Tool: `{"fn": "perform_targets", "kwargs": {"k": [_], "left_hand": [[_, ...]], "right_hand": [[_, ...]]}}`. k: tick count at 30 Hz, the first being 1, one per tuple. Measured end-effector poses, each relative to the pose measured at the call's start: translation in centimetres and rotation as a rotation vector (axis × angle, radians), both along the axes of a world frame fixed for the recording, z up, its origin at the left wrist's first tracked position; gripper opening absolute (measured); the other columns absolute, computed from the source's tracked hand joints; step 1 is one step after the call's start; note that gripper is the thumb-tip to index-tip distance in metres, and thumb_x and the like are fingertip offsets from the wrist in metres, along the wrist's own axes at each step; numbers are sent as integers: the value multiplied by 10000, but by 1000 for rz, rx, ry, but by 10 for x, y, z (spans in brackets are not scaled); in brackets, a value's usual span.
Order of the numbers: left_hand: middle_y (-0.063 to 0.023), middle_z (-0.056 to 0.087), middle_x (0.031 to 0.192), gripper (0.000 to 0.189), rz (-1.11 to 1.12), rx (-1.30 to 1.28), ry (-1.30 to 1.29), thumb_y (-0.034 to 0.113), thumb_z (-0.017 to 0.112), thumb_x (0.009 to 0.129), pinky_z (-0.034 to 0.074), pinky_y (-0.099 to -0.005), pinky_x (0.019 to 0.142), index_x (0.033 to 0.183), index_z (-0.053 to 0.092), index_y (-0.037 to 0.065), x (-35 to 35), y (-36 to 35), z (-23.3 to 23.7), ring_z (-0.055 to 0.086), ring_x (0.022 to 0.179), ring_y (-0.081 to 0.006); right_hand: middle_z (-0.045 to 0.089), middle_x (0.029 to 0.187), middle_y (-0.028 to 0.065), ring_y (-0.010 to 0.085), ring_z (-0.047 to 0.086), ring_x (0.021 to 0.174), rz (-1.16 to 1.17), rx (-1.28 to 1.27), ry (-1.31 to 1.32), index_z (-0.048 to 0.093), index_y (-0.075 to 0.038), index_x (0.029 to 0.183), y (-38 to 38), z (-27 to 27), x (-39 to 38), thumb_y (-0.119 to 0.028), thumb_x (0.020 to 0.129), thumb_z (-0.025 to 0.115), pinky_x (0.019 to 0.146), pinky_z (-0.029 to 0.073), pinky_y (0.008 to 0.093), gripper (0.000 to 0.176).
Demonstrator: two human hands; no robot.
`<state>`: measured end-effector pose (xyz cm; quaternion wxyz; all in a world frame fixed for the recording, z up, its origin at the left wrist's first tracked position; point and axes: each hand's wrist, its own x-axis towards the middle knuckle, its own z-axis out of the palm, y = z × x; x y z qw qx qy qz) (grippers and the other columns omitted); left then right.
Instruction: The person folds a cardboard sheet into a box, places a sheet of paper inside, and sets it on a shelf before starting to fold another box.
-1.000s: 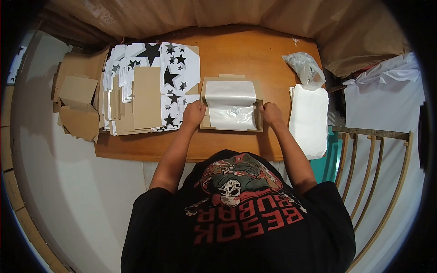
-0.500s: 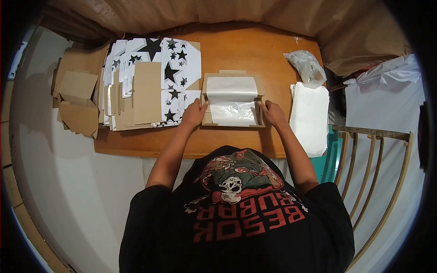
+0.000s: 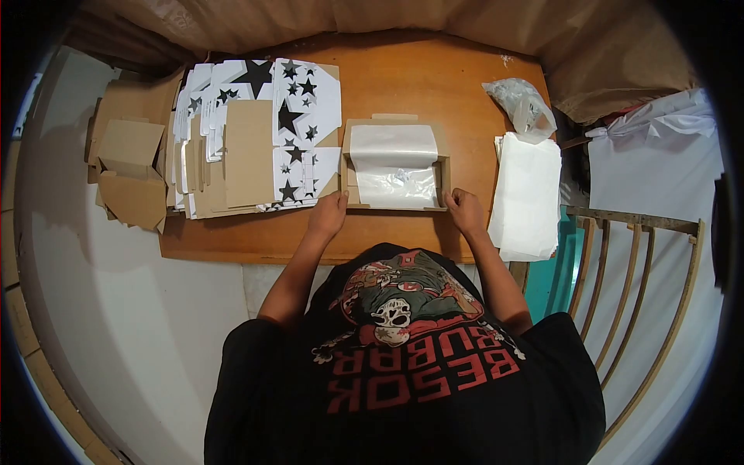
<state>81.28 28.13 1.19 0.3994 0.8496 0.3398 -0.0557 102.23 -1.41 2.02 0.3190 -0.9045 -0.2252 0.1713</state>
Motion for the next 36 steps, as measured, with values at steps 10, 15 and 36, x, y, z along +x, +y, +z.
{"fn": "perform_targets", "kwargs": {"k": [10,15,36], "left_hand": [[-80,580,588,629,219,-446,39,590,600,995,436,-329,485,719,567,26,-22,-20,-26,571,507,-171],[-38,578,587,527,391,-802,132,521,595,1007,338,-275,390,693,534,103,-10,-25,-16,504,453,-113],[-164,548,589,717,292,-237,58,587,455,1057,450,-440,596,683,542,-19,-5,-1,-7,559,558,-324]], "right_hand": [[444,574,39,136,415,584,-134,34,273,450,-56,627,-11,3,-27,-511,876,800,528,389,374,626],[443,559,24,120,405,557,-220,35,327,449,-66,615,-16,-42,-27,-494,876,804,506,372,358,614],[594,599,190,301,611,590,-194,-253,191,607,28,665,5,23,-6,-626,945,646,596,471,460,713]]}}
